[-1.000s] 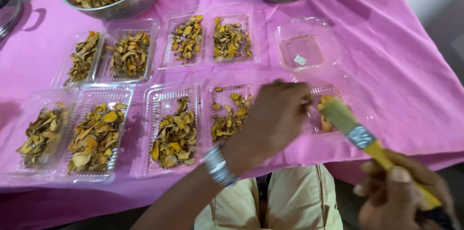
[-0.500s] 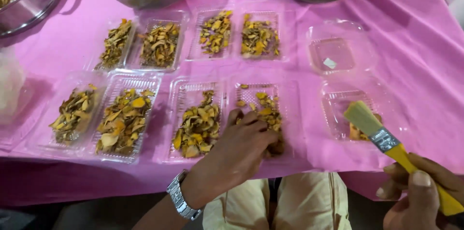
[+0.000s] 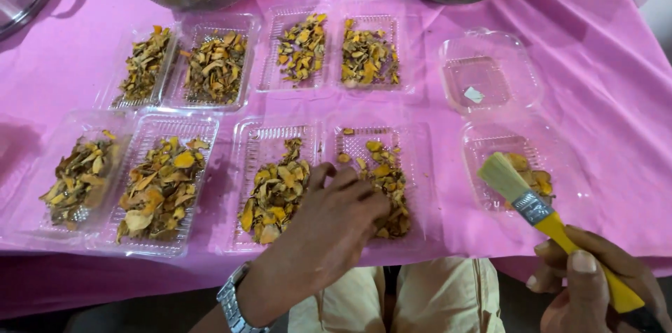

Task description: Cleaning and arranging dried herb slices in plastic containers using a paintbrush

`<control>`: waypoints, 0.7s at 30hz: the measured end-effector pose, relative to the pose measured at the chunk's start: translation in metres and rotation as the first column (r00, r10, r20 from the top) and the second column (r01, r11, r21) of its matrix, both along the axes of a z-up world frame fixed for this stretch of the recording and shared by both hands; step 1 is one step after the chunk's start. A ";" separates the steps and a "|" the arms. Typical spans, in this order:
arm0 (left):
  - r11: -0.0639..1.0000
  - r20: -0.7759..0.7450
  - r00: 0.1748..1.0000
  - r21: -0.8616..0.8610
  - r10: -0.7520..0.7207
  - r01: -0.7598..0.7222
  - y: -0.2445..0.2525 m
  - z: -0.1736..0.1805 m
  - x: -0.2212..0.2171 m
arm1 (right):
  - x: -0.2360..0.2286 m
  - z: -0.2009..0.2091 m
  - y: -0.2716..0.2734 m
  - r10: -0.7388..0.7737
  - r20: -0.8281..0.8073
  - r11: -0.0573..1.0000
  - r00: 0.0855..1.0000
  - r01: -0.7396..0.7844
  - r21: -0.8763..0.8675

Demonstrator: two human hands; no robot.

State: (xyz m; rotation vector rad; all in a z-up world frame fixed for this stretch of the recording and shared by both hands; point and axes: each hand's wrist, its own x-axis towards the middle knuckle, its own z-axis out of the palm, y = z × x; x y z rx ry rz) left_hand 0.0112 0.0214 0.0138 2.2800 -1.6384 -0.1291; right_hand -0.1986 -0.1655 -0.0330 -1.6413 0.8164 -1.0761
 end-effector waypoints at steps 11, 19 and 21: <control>0.998 -0.214 0.975 -0.004 0.055 -0.057 -0.005 -0.006 0.010 | 0.012 0.020 0.028 0.103 -0.239 0.994 0.966 -0.108 -0.008; 0.918 -0.419 0.888 -0.244 0.192 -0.313 0.000 0.002 0.009 | 0.030 -0.049 0.017 0.649 -0.042 0.761 0.760 -0.646 0.061; 0.905 -0.441 0.872 -0.248 0.212 -0.345 -0.001 0.004 0.009 | 0.025 0.006 0.059 0.166 -0.214 0.965 0.963 -0.115 0.235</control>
